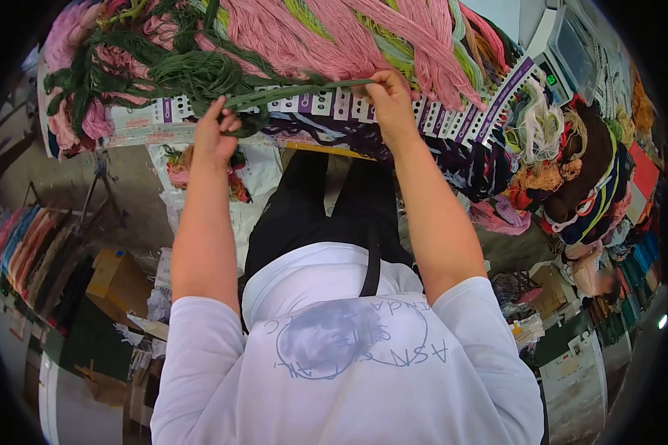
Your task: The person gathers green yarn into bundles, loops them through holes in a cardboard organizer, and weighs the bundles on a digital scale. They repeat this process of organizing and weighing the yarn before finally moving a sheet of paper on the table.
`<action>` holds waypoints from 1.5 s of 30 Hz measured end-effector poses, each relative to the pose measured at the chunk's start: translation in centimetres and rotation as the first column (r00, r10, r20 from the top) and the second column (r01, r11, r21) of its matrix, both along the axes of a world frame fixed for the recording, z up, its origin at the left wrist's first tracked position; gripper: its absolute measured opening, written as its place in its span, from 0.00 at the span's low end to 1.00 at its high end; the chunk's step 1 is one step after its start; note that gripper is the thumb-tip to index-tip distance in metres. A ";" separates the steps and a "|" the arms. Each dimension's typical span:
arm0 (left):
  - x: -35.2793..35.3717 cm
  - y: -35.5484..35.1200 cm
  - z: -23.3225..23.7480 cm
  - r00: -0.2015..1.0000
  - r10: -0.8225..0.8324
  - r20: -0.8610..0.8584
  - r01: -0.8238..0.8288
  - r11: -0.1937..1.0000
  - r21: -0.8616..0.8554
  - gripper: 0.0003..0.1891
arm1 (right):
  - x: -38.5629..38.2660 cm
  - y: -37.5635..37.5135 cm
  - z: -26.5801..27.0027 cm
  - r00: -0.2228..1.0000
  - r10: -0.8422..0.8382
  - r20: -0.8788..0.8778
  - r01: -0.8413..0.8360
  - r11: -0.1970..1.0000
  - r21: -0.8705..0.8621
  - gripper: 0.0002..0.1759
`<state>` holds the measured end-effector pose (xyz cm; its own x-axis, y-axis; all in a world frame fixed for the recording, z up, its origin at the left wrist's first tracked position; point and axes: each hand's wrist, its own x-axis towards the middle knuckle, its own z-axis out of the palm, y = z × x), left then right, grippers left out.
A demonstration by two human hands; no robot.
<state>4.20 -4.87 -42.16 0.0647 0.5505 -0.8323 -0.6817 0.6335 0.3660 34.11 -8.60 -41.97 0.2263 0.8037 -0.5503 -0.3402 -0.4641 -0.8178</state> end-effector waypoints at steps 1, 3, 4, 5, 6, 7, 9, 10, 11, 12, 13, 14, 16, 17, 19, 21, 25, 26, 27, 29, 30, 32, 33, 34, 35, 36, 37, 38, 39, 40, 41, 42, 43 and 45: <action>0.4 -0.4 -0.5 1.000 -0.018 -0.008 0.018 1.000 0.002 0.05 | 0.4 0.0 0.0 1.000 0.022 0.018 -0.022 1.000 -0.005 0.04; 0.8 -0.5 -1.2 0.999 -0.030 -0.013 0.030 0.999 0.023 0.04 | 1.4 0.4 -0.2 0.996 0.073 0.059 -0.072 0.997 -0.012 0.03; 0.8 -0.6 -1.4 1.000 -0.029 -0.009 0.029 0.999 0.019 0.04 | 1.5 0.3 -0.3 0.995 0.075 0.063 -0.074 0.997 -0.017 0.03; 0.7 -0.6 -1.5 1.000 -0.024 -0.004 0.024 0.999 0.028 0.04 | 1.2 0.4 -0.5 0.993 0.067 0.097 -0.067 0.998 -0.004 0.03; 0.6 -0.4 -1.3 1.000 -0.020 -0.003 0.021 0.999 0.040 0.03 | 0.9 0.4 -0.5 0.990 0.057 0.128 -0.059 0.998 0.011 0.03; 0.6 -0.4 -1.2 1.000 -0.022 -0.015 0.022 0.999 0.041 0.03 | 0.7 0.5 -0.4 0.994 0.053 0.091 -0.056 0.998 0.029 0.05; 0.6 -0.2 -1.0 0.998 -0.041 -0.040 0.043 0.998 0.040 0.04 | 0.6 0.8 0.8 0.998 -0.050 -0.026 0.049 0.999 -0.013 0.05; 0.6 -0.3 -1.1 0.997 -0.056 -0.061 0.058 0.998 0.036 0.04 | 0.6 1.0 1.5 0.979 -0.152 -0.133 0.144 0.987 -0.069 0.05; 0.7 -0.4 -1.1 0.997 -0.057 -0.057 0.059 0.998 0.032 0.04 | 0.7 0.8 1.4 0.980 -0.154 -0.129 0.145 0.987 -0.072 0.05; 0.5 -0.3 -1.3 0.998 -0.042 -0.047 0.043 0.999 0.020 0.04 | 1.0 0.7 1.1 0.981 -0.126 -0.145 0.117 0.991 -0.071 0.05; 0.3 -0.1 -1.4 0.999 -0.026 -0.037 0.026 1.000 0.010 0.04 | 1.2 0.7 0.8 0.982 -0.098 -0.162 0.088 0.994 -0.066 0.05; 0.0 0.1 -1.5 0.998 0.010 -0.056 -0.010 1.000 0.006 0.04 | 1.2 0.8 0.5 0.982 -0.097 -0.161 0.087 0.994 -0.065 0.05; -1.8 1.1 -1.5 0.987 0.154 -0.053 -0.156 0.987 -0.031 0.07 | 0.7 0.6 -0.5 0.975 0.167 0.146 -0.162 0.986 -0.046 0.05; -3.1 1.7 -1.1 0.980 0.172 -0.100 -0.167 0.984 0.056 0.11 | 0.4 0.3 -0.9 0.937 0.256 0.239 -0.254 0.966 -0.039 0.06; -4.8 4.3 1.8 0.966 0.247 -0.073 -0.239 0.966 0.100 0.12 | -1.0 0.3 -1.0 0.762 0.326 0.560 -0.356 0.933 -0.059 0.08; -5.9 6.8 5.2 0.970 0.242 0.019 -0.241 0.947 0.215 0.12 | -2.2 0.2 -1.0 0.682 0.330 0.653 -0.353 0.930 -0.100 0.13; -7.5 11.5 11.4 0.981 0.061 0.182 -0.144 0.863 0.485 0.07 | -2.3 0.6 -1.2 0.671 0.351 0.653 -0.347 0.927 -0.142 0.18; -7.0 12.2 11.9 0.996 0.078 -0.044 -0.044 0.852 0.521 0.07 | -2.2 0.8 -1.2 0.707 0.370 0.602 -0.349 0.924 -0.158 0.19; -3.8 12.5 14.3 0.943 0.114 -0.314 0.079 0.838 0.540 0.07 | -2.0 0.7 -1.3 0.691 0.387 0.611 -0.361 0.917 -0.172 0.19; -3.6 14.0 15.5 0.776 0.077 -0.626 0.420 0.678 0.604 0.06 | -1.7 0.1 -1.9 0.766 0.340 0.545 -0.346 0.933 -0.097 0.19; -2.7 14.4 17.4 0.681 0.072 -0.729 0.501 0.680 0.535 0.04 | -1.5 -0.2 -1.4 0.795 0.300 0.527 -0.325 0.944 -0.047 0.15; 0.4 13.7 21.7 0.586 0.047 -0.809 0.556 0.703 0.444 0.04 | -1.2 -0.7 0.1 0.886 0.178 0.429 -0.238 0.967 0.089 0.09; 1.2 12.9 23.5 0.665 -0.082 -0.743 0.557 0.717 0.419 0.08 | -1.3 -0.3 3.3 0.892 0.171 0.418 -0.232 0.968 0.100 0.08; 2.5 11.9 25.5 0.773 -0.201 -0.602 0.556 0.671 0.491 0.09 | -1.5 0.2 7.8 0.899 0.161 0.408 -0.224 0.968 0.112 0.06; 4.2 10.8 27.8 0.843 -0.354 -0.404 0.530 0.676 0.512 0.10 | -1.7 1.0 12.3 0.935 0.108 0.338 -0.170 0.973 0.158 0.07; 6.7 9.4 30.2 0.904 -0.324 -0.277 0.426 0.717 0.552 0.13 | -2.0 1.5 16.9 0.963 0.062 0.263 -0.115 0.975 0.192 0.07; 8.1 8.5 31.5 0.889 -0.457 -0.033 0.379 0.693 0.613 0.16 | -2.2 2.0 21.0 0.966 0.034 0.256 -0.110 0.951 0.289 0.07; 10.2 7.5 33.4 0.864 -0.499 -0.074 0.438 0.671 0.599 0.19 | -2.1 2.6 25.0 0.967 0.002 0.254 -0.104 0.917 0.386 0.07; 12.3 6.3 35.4 0.863 -0.505 0.025 0.387 0.691 0.610 0.21 | -1.8 3.2 28.6 0.938 -0.003 0.348 -0.177 0.857 0.484 0.08; 13.9 5.4 37.2 0.849 -0.513 0.126 0.340 0.713 0.614 0.22 | -1.2 3.5 31.8 0.898 -0.024 0.439 -0.253 0.788 0.561 0.08; 14.8 5.2 38.1 0.753 -0.649 0.107 0.401 0.582 0.707 0.25 | -0.3 3.8 34.2 0.907 0.058 0.416 -0.320 0.737 0.595 0.08; 15.6 5.0 39.0 0.705 -0.693 0.153 0.390 0.558 0.732 0.26 | 0.5 3.9 36.1 0.871 0.086 0.483 -0.384 0.733 0.562 0.08; 16.5 4.7 40.1 0.651 -0.735 0.191 0.380 0.534 0.756 0.26 | 1.3 3.8 37.6 0.830 0.113 0.546 -0.444 0.727 0.525 0.08; 18.5 4.3 42.2 0.667 -0.737 0.109 0.398 0.477 0.784 0.28 | 2.9 3.6 39.2 0.853 0.105 0.512 -0.426 0.707 0.565 0.08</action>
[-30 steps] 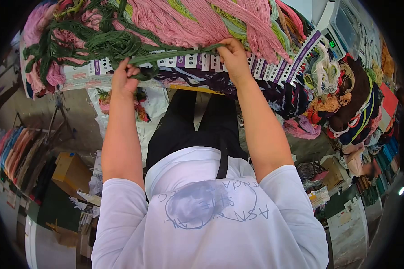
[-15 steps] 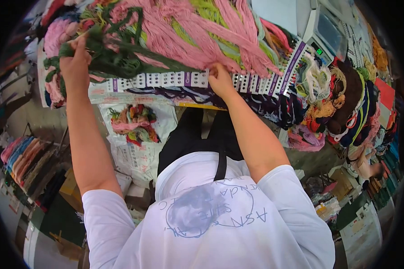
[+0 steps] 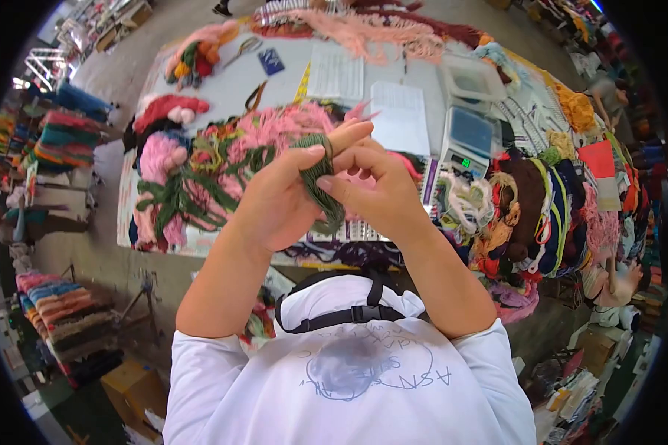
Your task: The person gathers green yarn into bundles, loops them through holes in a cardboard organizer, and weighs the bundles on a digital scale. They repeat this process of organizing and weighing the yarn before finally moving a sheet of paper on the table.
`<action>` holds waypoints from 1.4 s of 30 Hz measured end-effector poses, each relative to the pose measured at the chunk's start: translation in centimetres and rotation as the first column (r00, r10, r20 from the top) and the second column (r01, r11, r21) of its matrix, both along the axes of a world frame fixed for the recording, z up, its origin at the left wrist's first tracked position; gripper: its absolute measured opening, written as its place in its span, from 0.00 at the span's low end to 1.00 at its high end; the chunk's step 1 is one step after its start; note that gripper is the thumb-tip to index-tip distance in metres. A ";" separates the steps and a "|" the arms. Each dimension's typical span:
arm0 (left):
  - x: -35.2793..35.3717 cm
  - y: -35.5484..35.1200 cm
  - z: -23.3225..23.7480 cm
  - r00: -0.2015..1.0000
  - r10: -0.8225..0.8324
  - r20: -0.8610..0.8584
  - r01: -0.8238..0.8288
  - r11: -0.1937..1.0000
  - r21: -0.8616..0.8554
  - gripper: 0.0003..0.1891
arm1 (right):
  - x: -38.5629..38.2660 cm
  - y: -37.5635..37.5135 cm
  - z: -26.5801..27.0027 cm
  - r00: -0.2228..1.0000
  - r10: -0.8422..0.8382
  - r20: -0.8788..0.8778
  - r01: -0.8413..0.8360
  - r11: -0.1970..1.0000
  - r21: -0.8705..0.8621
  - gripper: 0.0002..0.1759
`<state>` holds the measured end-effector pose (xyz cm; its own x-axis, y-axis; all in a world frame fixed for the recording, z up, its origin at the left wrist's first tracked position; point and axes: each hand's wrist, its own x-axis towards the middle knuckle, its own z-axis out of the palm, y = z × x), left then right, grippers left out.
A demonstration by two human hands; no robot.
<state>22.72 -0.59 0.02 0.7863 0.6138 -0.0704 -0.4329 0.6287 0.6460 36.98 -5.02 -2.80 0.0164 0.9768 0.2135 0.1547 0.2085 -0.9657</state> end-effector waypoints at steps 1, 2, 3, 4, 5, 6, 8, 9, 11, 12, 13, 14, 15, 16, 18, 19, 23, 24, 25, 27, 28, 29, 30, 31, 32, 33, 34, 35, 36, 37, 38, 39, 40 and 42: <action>0.7 -0.1 0.7 1.000 -0.007 0.017 0.007 1.000 0.006 0.28 | 0.9 -0.1 0.8 1.000 0.013 0.012 -0.014 0.998 0.060 0.07; 1.3 0.0 1.2 0.999 -0.025 0.030 0.024 1.000 0.011 0.29 | 1.6 -0.2 1.4 0.999 0.023 -0.043 -0.019 0.996 0.086 0.06; 1.9 0.1 1.6 0.998 -0.031 0.050 0.030 0.999 0.015 0.29 | 2.5 -0.4 2.0 0.992 0.044 -0.116 -0.045 0.999 -0.001 0.06; 2.5 0.4 2.0 0.997 -0.037 0.070 0.036 0.999 0.020 0.30 | 3.4 -0.7 2.5 0.980 0.060 -0.191 -0.078 0.993 -0.087 0.07; 3.1 0.6 2.3 0.998 -0.033 0.057 0.031 0.999 0.031 0.28 | 4.2 -1.1 3.2 0.953 0.036 -0.301 -0.099 0.975 -0.197 0.06; 3.5 0.7 2.3 0.998 -0.038 0.058 0.036 0.999 0.039 0.28 | 4.8 -1.2 3.3 0.953 0.034 -0.300 -0.094 0.977 -0.189 0.06; 4.7 0.7 2.2 0.988 0.051 -0.148 -0.020 0.978 0.206 0.29 | 5.9 -1.4 3.3 0.870 0.060 -0.489 -0.145 0.980 -0.136 0.05; 5.3 0.6 2.5 0.991 0.071 -0.116 -0.034 0.955 0.294 0.26 | 6.4 -1.6 3.8 0.897 0.043 -0.440 -0.106 0.987 -0.119 0.03; 6.5 0.4 2.9 0.986 0.088 -0.138 -0.038 0.943 0.330 0.25 | 7.9 -1.8 3.9 0.891 0.044 -0.452 -0.110 0.986 -0.122 0.03; 7.1 0.4 3.0 0.981 0.114 -0.160 -0.048 0.929 0.367 0.24 | 8.6 -1.9 3.9 0.884 0.050 -0.465 -0.121 0.985 -0.124 0.04; 7.6 0.4 3.1 0.978 0.109 -0.180 -0.036 0.929 0.368 0.24 | 9.1 -2.2 4.5 0.869 0.035 -0.494 -0.122 0.982 -0.145 0.03; 8.0 0.4 3.0 0.978 0.107 -0.180 -0.035 0.931 0.364 0.24 | 9.5 -2.3 4.4 0.869 0.032 -0.493 -0.121 0.981 -0.149 0.03; 8.5 0.4 2.9 0.973 0.111 -0.203 -0.026 0.924 0.381 0.24 | 10.0 -2.2 4.1 0.855 0.021 -0.518 -0.112 0.983 -0.145 0.03; 8.9 0.5 2.8 0.968 0.115 -0.224 -0.016 0.917 0.398 0.25 | 10.6 -2.2 3.9 0.841 0.009 -0.542 -0.101 0.985 -0.140 0.02; 9.8 0.8 2.5 0.978 0.088 -0.188 -0.007 0.919 0.393 0.28 | 11.7 -2.1 4.1 0.858 0.043 -0.512 -0.121 0.986 -0.118 0.03; 10.3 1.0 2.3 0.991 0.056 -0.119 -0.009 0.932 0.363 0.28 | 12.2 -2.4 4.7 0.859 0.053 -0.510 -0.151 0.977 -0.151 0.03; 12.2 0.6 2.4 0.988 0.103 -0.118 -0.037 0.886 0.462 0.30 | 13.6 -2.9 5.2 0.882 0.045 -0.469 -0.142 0.975 -0.174 0.04; 12.6 0.6 2.2 0.984 0.124 -0.125 -0.042 0.856 0.516 0.30 | 13.8 -3.0 5.3 0.882 0.043 -0.469 -0.142 0.974 -0.178 0.04; 12.8 0.4 2.2 0.984 0.122 -0.126 -0.041 0.859 0.510 0.30 | 13.9 -3.2 5.5 0.875 0.037 -0.483 -0.125 0.980 -0.152 0.04; 13.4 0.0 2.5 0.981 0.148 -0.124 -0.057 0.837 0.544 0.30 | 14.5 -3.4 4.9 0.864 0.019 -0.504 -0.097 0.987 -0.129 0.03; 13.6 -0.2 2.4 0.982 0.144 -0.123 -0.052 0.830 0.556 0.29 | 14.7 -3.6 4.9 0.864 0.018 -0.503 -0.099 0.986 -0.133 0.03; 13.7 -0.2 2.5 0.982 0.145 -0.123 -0.053 0.831 0.554 0.29 | 14.8 -3.7 4.8 0.875 0.005 -0.484 -0.072 0.990 -0.119 0.03; 13.9 -0.2 2.6 0.974 0.158 -0.160 -0.029 0.792 0.610 0.30 | 15.1 -3.8 4.8 0.885 -0.009 -0.465 -0.044 0.994 -0.103 0.03; 14.2 -0.2 2.7 0.965 0.174 -0.196 0.000 0.749 0.662 0.30 | 15.6 -3.8 4.6 0.885 -0.011 -0.465 -0.042 0.994 -0.102 0.03; 14.5 -0.1 2.3 0.965 0.172 -0.199 0.003 0.751 0.661 0.30 | 16.2 -3.7 4.2 0.884 -0.045 -0.465 -0.014 0.992 -0.122 0.03; 14.9 0.2 1.7 0.966 0.156 -0.204 0.013 0.765 0.644 0.29 | 16.7 -3.6 3.9 0.881 -0.079 -0.466 0.013 0.990 -0.142 0.03; 15.3 0.4 1.3 0.968 0.140 -0.209 0.023 0.779 0.627 0.29 | 17.2 -3.6 3.9 0.892 -0.059 -0.448 -0.006 0.990 -0.142 0.04; 15.5 0.5 1.4 0.967 0.138 -0.213 0.026 0.780 0.625 0.29 | 17.9 -3.5 4.0 0.890 -0.061 -0.451 -0.005 0.990 -0.144 0.04; 15.6 0.6 1.5 0.991 -0.086 -0.100 0.118 0.915 0.386 0.28 | 18.8 -3.5 4.2 0.816 0.038 -0.577 -0.192 0.959 -0.209 0.05; 15.6 0.7 1.6 0.961 -0.267 0.070 0.256 0.957 0.133 0.28 | 19.5 -3.5 4.4 0.707 0.110 -0.699 -0.378 0.894 -0.241 0.05; 15.3 0.8 0.6 0.959 -0.285 -0.012 0.283 0.947 0.150 0.25 | 20.2 -3.7 4.7 0.678 0.165 -0.716 -0.436 0.875 -0.211 0.06; 14.5 1.5 0.2 0.918 -0.374 -0.136 0.396 0.889 0.230 0.20 | 22.3 -3.9 3.9 0.671 0.200 -0.714 -0.483 0.849 -0.216 0.07; 13.0 2.5 -0.2 0.855 -0.447 -0.265 0.512 0.810 0.287 0.16 | 25.4 -4.5 2.6 0.660 0.231 -0.715 -0.526 0.821 -0.221 0.08; 7.7 4.4 -2.9 0.945 -0.255 -0.205 0.287 0.947 0.146 0.11 | 32.5 -6.5 -1.0 0.679 -0.008 -0.734 -0.230 0.947 -0.223 0.09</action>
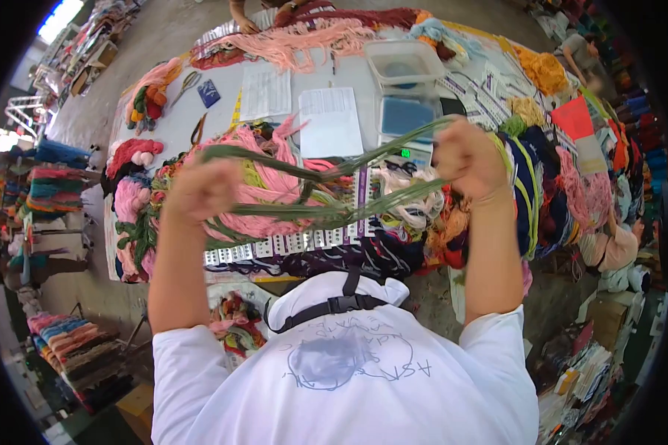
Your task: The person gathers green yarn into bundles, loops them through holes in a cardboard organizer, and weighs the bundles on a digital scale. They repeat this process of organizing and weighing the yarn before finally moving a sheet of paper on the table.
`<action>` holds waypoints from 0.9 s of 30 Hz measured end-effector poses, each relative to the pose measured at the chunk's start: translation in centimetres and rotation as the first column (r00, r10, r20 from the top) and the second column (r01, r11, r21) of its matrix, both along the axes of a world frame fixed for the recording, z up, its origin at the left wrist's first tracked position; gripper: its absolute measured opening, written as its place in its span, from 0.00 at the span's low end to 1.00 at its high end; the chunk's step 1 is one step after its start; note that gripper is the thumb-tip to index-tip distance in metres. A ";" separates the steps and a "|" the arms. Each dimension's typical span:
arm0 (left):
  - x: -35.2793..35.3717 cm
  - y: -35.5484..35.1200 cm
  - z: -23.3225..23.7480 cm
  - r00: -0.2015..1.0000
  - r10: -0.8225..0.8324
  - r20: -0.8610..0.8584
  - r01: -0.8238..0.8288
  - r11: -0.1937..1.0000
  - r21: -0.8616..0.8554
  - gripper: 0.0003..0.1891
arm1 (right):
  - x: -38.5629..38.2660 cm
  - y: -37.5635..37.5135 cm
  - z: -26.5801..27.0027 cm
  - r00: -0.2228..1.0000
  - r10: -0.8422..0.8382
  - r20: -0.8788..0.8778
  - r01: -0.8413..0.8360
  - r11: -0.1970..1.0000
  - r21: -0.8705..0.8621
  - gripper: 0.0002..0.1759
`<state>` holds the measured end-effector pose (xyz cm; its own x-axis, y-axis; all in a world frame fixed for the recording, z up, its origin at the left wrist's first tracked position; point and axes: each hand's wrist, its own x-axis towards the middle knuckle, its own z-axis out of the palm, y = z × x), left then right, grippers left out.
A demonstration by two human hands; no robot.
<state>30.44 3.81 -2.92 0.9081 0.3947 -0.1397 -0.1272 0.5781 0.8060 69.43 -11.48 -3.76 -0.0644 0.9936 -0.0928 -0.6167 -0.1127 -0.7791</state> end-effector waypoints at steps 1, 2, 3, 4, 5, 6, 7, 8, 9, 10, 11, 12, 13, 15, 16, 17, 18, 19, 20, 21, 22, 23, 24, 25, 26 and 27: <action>-2.2 0.1 0.0 0.973 0.233 0.007 -0.232 0.972 -0.037 0.09 | 4.1 -1.3 -1.2 0.978 -0.010 -0.207 0.004 1.000 -0.028 0.09; -5.6 1.3 -1.2 0.911 0.410 0.027 -0.403 0.905 -0.136 0.08 | 8.2 -3.2 -2.8 0.943 -0.131 -0.304 0.114 0.991 -0.076 0.09; -8.4 1.9 -1.4 0.873 0.485 0.047 -0.466 0.860 -0.208 0.08 | 12.2 -5.6 -4.4 0.895 -0.262 -0.361 0.217 0.963 -0.161 0.09; -11.6 2.2 -1.9 0.793 0.608 0.016 -0.585 0.770 -0.253 0.10 | 15.8 -8.1 -6.1 0.854 -0.391 -0.342 0.328 0.916 -0.230 0.09; -13.8 2.3 -1.2 0.685 0.723 -0.090 -0.720 0.653 -0.237 0.12 | 19.3 -10.7 -7.8 0.814 -0.466 -0.348 0.393 0.882 -0.261 0.09; -19.0 4.0 -3.0 0.746 0.665 0.026 -0.615 0.704 -0.355 0.12 | 22.4 -13.0 -9.1 0.770 -0.533 -0.351 0.452 0.844 -0.289 0.09; -22.6 5.3 -4.0 0.735 0.673 0.085 -0.597 0.701 -0.390 0.12 | 25.2 -14.9 -9.8 0.714 -0.651 -0.257 0.553 0.750 -0.363 0.09; -26.1 6.4 -4.6 0.717 0.683 0.142 -0.579 0.696 -0.424 0.13 | 27.5 -16.5 -10.4 0.644 -0.749 -0.154 0.641 0.639 -0.425 0.09; -29.4 7.7 -4.7 0.607 0.794 0.041 -0.736 0.580 -0.350 0.12 | 29.3 -17.6 -10.4 0.559 -0.826 -0.070 0.710 0.520 -0.475 0.10; -32.4 9.0 -4.6 0.468 0.882 -0.044 -0.860 0.444 -0.253 0.11 | 30.4 -18.2 -9.9 0.481 -0.876 -0.006 0.756 0.419 -0.503 0.10; -34.7 10.2 -4.2 0.476 0.879 -0.028 -0.844 0.448 -0.296 0.11 | 31.3 -18.6 -9.1 0.399 -0.915 0.061 0.795 0.312 -0.521 0.10; -36.7 11.4 -3.6 0.482 0.876 -0.011 -0.826 0.450 -0.340 0.11 | 32.7 -19.3 -8.6 0.373 -0.927 0.050 0.796 0.291 -0.531 0.11; -38.6 12.5 -2.7 0.388 0.919 -0.065 -0.885 0.352 -0.304 0.10 | 34.5 -20.2 -8.5 0.348 -0.935 0.060 0.805 0.266 -0.531 0.11; -41.3 13.7 -1.2 0.283 0.952 -0.114 -0.952 0.265 -0.152 0.07 | 37.4 -21.4 -7.5 0.315 -0.940 0.131 0.833 0.207 -0.513 0.12; -43.6 13.8 -1.9 0.162 0.983 -0.083 -0.851 0.182 0.493 0.05 | 37.5 -21.5 -6.3 0.353 -0.904 0.240 0.856 0.209 -0.473 0.11; -45.1 13.8 -2.9 0.089 0.996 0.030 -0.384 0.007 0.923 0.07 | 36.8 -20.7 -4.8 0.384 -0.856 0.345 0.875 0.218 -0.432 0.11; -44.8 13.8 -1.8 0.141 0.990 0.025 -0.818 0.102 0.567 0.09 | 36.1 -19.8 -3.6 0.460 -0.798 0.390 0.869 0.313 -0.384 0.11; -43.9 13.9 0.0 0.184 0.982 0.042 -0.983 0.183 0.030 0.11 | 35.3 -18.6 -2.7 0.529 -0.727 0.438 0.846 0.408 -0.344 0.13; -40.6 12.8 0.5 0.282 0.956 0.078 -0.957 0.286 -0.053 0.11 | 34.8 -17.2 -2.1 0.594 -0.661 0.459 0.804 0.517 -0.295 0.11; -34.6 10.6 1.0 0.369 0.921 0.122 -0.914 0.384 -0.131 0.11 | 34.0 -15.5 -1.5 0.652 -0.585 0.482 0.743 0.621 -0.249 0.09; -29.6 9.1 1.3 0.432 0.896 0.106 -0.880 0.444 -0.167 0.11 | 31.3 -13.5 0.2 0.615 -0.493 0.616 0.711 0.684 -0.163 0.08; -24.9 7.7 1.3 0.489 0.867 0.092 -0.844 0.497 -0.202 0.11 | 28.7 -11.4 2.3 0.551 -0.396 0.734 0.656 0.750 -0.088 0.07; -20.5 6.4 0.8 0.557 0.824 0.101 -0.790 0.564 -0.240 0.10 | 27.6 -9.7 3.9 0.560 -0.369 0.741 0.579 0.815 -0.032 0.09; -16.4 5.1 0.0 0.618 0.778 0.112 -0.733 0.622 -0.276 0.09 | 26.6 -7.9 5.5 0.568 -0.341 0.749 0.491 0.871 0.024 0.10; -13.1 3.9 -0.8 0.543 0.840 0.003 -0.826 0.534 -0.177 0.07 | 25.1 -6.1 7.6 0.577 -0.343 0.741 0.429 0.900 0.083 0.11; -11.3 3.6 -2.7 0.707 0.699 0.102 -0.650 0.700 -0.295 0.07 | 23.7 -4.4 9.5 0.585 -0.346 0.734 0.363 0.921 0.144 0.12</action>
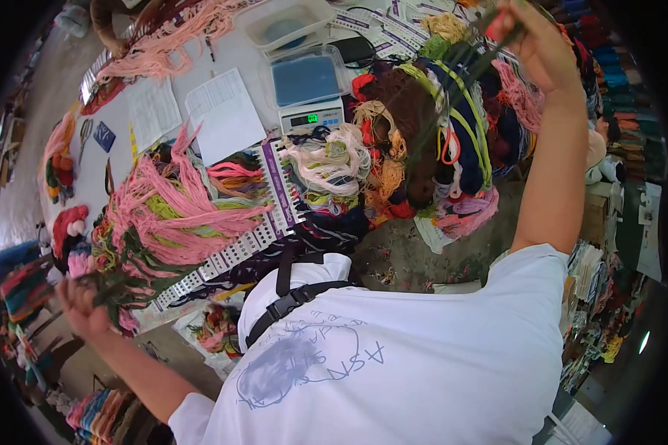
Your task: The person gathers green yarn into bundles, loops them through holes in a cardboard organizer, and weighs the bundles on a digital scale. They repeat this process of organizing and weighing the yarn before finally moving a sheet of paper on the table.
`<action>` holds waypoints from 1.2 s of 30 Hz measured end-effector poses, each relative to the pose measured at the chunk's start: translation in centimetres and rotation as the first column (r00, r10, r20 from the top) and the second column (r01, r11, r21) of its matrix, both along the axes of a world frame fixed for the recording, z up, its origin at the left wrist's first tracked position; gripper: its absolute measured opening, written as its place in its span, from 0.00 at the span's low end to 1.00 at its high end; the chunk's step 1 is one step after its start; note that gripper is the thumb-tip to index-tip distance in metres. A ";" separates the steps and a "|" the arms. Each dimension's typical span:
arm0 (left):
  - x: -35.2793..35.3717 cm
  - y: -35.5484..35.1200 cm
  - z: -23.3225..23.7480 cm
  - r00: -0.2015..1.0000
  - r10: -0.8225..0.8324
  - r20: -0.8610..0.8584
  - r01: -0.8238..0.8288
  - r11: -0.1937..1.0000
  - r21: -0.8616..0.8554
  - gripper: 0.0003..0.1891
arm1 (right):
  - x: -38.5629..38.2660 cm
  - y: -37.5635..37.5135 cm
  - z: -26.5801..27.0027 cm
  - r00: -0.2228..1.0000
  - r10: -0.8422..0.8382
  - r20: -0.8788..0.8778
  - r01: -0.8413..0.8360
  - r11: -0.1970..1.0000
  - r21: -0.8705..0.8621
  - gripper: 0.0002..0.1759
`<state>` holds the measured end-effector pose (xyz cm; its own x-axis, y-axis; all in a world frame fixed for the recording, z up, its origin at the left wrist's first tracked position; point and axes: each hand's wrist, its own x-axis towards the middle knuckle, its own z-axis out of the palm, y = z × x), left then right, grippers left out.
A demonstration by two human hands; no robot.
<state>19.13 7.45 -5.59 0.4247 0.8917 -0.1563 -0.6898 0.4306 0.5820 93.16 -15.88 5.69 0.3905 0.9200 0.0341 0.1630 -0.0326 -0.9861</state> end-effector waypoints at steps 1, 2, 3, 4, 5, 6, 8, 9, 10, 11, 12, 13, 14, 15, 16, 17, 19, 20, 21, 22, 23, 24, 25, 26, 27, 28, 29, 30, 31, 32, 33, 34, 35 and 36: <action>2.9 -0.9 -0.7 1.000 -0.001 -0.006 0.000 0.998 -0.060 0.07 | -0.8 1.7 1.0 0.998 -0.061 -0.007 0.062 0.993 0.102 0.15; 6.0 -2.1 -1.4 1.000 0.000 -0.010 -0.001 0.993 -0.118 0.08 | -4.5 3.5 3.3 0.987 -0.154 -0.046 0.160 0.976 0.146 0.11; 8.2 -2.8 -2.6 0.998 -0.049 0.042 0.054 0.988 -0.144 0.08 | -8.4 5.0 5.3 0.965 -0.245 -0.089 0.258 0.949 0.183 0.09; 10.0 -3.5 -3.8 0.991 -0.093 0.098 0.109 0.980 -0.166 0.09 | -9.8 6.3 6.1 0.969 -0.232 -0.087 0.244 0.953 0.181 0.09; 11.4 -4.2 -4.7 0.997 -0.062 0.037 0.068 0.978 -0.198 0.09 | -10.8 7.5 6.7 0.962 -0.266 -0.055 0.271 0.928 0.255 0.09; 12.5 -4.8 -5.4 0.999 -0.032 -0.027 0.025 0.973 -0.229 0.09 | -11.4 8.5 7.0 0.953 -0.302 -0.028 0.294 0.898 0.329 0.10; 14.5 -5.9 -6.4 1.000 -0.009 -0.025 0.001 0.958 -0.287 0.10 | -11.7 10.7 6.6 0.955 -0.265 -0.130 0.294 0.888 0.355 0.10; 15.0 -6.4 -6.8 0.995 0.015 -0.094 -0.043 0.953 -0.301 0.11 | -11.8 11.7 6.0 0.952 -0.254 -0.171 0.300 0.887 0.351 0.10; 15.4 -6.9 -7.1 0.993 0.038 -0.111 -0.072 0.943 -0.324 0.11 | -11.9 12.7 4.8 0.956 -0.250 -0.153 0.289 0.893 0.346 0.11; 15.6 -7.3 -7.5 0.990 0.058 -0.128 -0.099 0.933 -0.346 0.11 | -11.4 13.7 3.1 0.958 -0.240 -0.156 0.277 0.916 0.291 0.12; 15.3 -7.6 -7.9 0.994 0.034 -0.102 -0.068 0.933 -0.352 0.11 | -10.2 15.1 0.6 0.960 -0.231 -0.159 0.264 0.935 0.235 0.12; 15.3 -7.8 -8.0 0.994 0.045 -0.104 -0.079 0.932 -0.353 0.11 | -6.7 17.0 -4.4 0.968 -0.235 0.092 0.201 0.938 0.283 0.14; 15.5 -8.1 -8.1 0.984 0.080 -0.161 -0.134 0.924 -0.359 0.11 | -4.8 18.4 -10.1 0.883 -0.308 0.353 0.269 0.950 0.156 0.13; 15.6 -8.4 -8.2 0.969 0.114 -0.218 -0.189 0.913 -0.361 0.11 | -4.0 19.2 -14.5 0.737 -0.318 0.597 0.361 0.931 0.051 0.12; 15.6 -8.7 -8.0 0.968 0.113 -0.226 -0.190 0.915 -0.356 0.11 | -7.2 18.1 -16.0 0.732 -0.264 0.628 0.359 0.933 -0.026 0.17; 15.4 -8.8 -7.9 0.965 0.120 -0.234 -0.201 0.912 -0.359 0.11 | -4.7 18.9 -24.2 0.830 -0.291 0.476 0.392 0.911 -0.126 0.18; 15.2 -9.1 -7.8 0.959 0.137 -0.247 -0.225 0.901 -0.372 0.11 | -5.2 16.8 -33.4 0.904 -0.339 -0.261 0.188 0.863 -0.470 0.10; 14.9 -9.2 -7.7 0.963 0.132 -0.236 -0.215 0.903 -0.372 0.11 | -6.1 15.4 -38.3 0.680 -0.547 -0.488 0.285 0.811 -0.511 0.06; 14.6 -9.1 -7.7 0.961 0.128 -0.247 -0.217 0.901 -0.377 0.11 | -6.0 13.6 -42.9 0.489 -0.617 -0.617 0.261 0.778 -0.571 0.08; 14.3 -8.9 -7.8 0.966 0.141 -0.217 -0.216 0.899 -0.380 0.11 | -6.8 11.9 -45.1 0.442 -0.675 -0.591 0.283 0.730 -0.622 0.10; 13.8 -8.9 -7.7 0.970 0.152 -0.190 -0.216 0.897 -0.386 0.11 | -7.8 10.9 -44.6 0.274 -0.716 -0.642 0.295 0.698 -0.653 0.11; 13.1 -8.9 -7.9 0.968 0.122 -0.218 -0.194 0.918 -0.346 0.10 | -9.0 10.0 -43.4 0.096 -0.737 -0.669 0.302 0.662 -0.686 0.13; 12.8 -8.9 -8.0 0.967 0.116 -0.227 -0.192 0.916 -0.352 0.10 | -10.2 9.5 -41.9 0.034 -0.767 -0.641 0.390 0.601 -0.698 0.15; 12.7 -8.9 -8.0 0.952 0.148 -0.268 -0.242 0.901 -0.361 0.10 | -10.4 8.4 -42.2 0.106 -0.760 -0.642 0.399 0.623 -0.673 0.15; 12.6 -8.9 -8.2 0.935 0.179 -0.306 -0.290 0.884 -0.367 0.10 | -10.3 7.4 -42.8 0.178 -0.749 -0.638 0.406 0.647 -0.646 0.15; 12.4 -8.7 -8.4 0.934 0.171 -0.313 -0.286 0.884 -0.370 0.10 | -10.1 6.8 -43.6 0.200 -0.757 -0.623 0.402 0.643 -0.652 0.15; 12.2 -8.7 -8.5 0.916 0.183 -0.358 -0.319 0.873 -0.370 0.09 | -9.9 6.3 -44.4 0.258 -0.747 -0.613 0.411 0.659 -0.631 0.13; 11.9 -8.6 -8.7 0.895 0.194 -0.401 -0.352 0.861 -0.368 0.09 | -9.7 6.1 -44.5 0.316 -0.735 -0.600 0.418 0.676 -0.607 0.12; 11.5 -8.5 -9.0 0.892 0.190 -0.409 -0.352 0.860 -0.368 0.09 | -9.2 6.0 -44.5 0.428 -0.718 -0.549 0.369 0.694 -0.619 0.08; 11.1 -8.4 -9.3 0.919 0.161 -0.360 -0.297 0.884 -0.362 0.09 | -9.0 6.1 -44.7 0.440 -0.697 -0.566 0.396 0.716 -0.574 0.09; 10.9 -8.4 -9.2 0.941 0.132 -0.312 -0.244 0.904 -0.351 0.09 | -9.1 6.4 -44.7 0.452 -0.675 -0.583 0.420 0.738 -0.528 0.09; 11.0 -8.3 -9.1 0.935 0.142 -0.325 -0.260 0.898 -0.356 0.08 | -8.9 6.6 -44.9 0.477 -0.639 -0.604 0.384 0.769 -0.511 0.10; 11.0 -8.3 -9.1 0.934 0.139 -0.330 -0.259 0.898 -0.354 0.08 | -8.8 7.0 -45.0 0.472 -0.640 -0.607 0.383 0.768 -0.513 0.10; 11.1 -8.2 -9.1 0.933 0.144 -0.331 -0.263 0.900 -0.349 0.08 | -8.9 7.5 -44.8 0.465 -0.675 -0.573 0.392 0.737 -0.551 0.11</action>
